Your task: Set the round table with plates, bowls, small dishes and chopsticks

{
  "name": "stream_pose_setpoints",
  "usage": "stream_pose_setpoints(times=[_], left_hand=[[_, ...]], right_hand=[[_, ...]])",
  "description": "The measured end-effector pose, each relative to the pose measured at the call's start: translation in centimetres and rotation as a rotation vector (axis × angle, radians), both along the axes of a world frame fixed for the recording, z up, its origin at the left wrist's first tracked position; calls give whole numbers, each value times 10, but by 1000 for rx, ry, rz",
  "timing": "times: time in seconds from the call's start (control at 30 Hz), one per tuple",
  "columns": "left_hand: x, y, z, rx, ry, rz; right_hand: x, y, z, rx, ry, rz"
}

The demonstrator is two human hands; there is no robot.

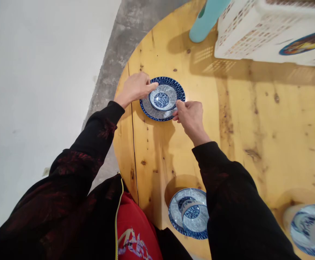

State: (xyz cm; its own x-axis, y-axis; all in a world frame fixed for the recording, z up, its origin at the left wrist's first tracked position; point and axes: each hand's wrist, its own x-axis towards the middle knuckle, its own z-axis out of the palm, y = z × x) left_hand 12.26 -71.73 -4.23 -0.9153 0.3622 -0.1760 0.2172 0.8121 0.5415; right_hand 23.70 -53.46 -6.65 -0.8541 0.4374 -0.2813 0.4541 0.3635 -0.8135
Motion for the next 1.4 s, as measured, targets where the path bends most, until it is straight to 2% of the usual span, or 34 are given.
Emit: stream_pose_setpoints(times=[0.1, 0.17, 0.27, 0.37, 0.47, 0.53, 0.63, 0.73, 0.87, 1.0, 1.1, 1.2, 1.33, 1.4], left_hand=[[9, -14, 12, 5, 57, 56], [21, -26, 20, 21, 95, 94], [48, -43, 33, 57, 128, 104], [79, -55, 38, 89, 135, 76], [106, -59, 35, 163, 138, 80], [124, -60, 30, 256, 147, 99], [156, -62, 25, 369, 122, 120], [197, -67, 24, 388, 61, 127], [263, -73, 25, 373, -7, 104], [343, -68, 33, 373, -31, 52], [411, -50, 40, 377, -21, -26], [484, -22, 39, 402, -49, -172], [575, 23, 26, 413, -178, -448], [614, 45, 24, 387, -232, -623]], right_hand=[[29, 11, 23, -37, 40, -35], [62, 18, 42, -31, 53, -77], [131, 22, 67, 18, 28, -173], [213, 10, 80, 8, -20, -358], [288, -16, 78, -68, -98, -601], [326, -37, 71, -158, -108, -772], [358, -65, 60, -340, -100, -907], [367, -81, 54, -490, -113, -883], [383, -82, 54, -556, -46, -742], [434, -69, 48, -542, 32, -699], [494, -57, 39, -536, 70, -762], [568, -49, 30, -562, 116, -870], [669, -49, 21, -547, 182, -1059], [714, -53, 17, -477, 207, -1172]])
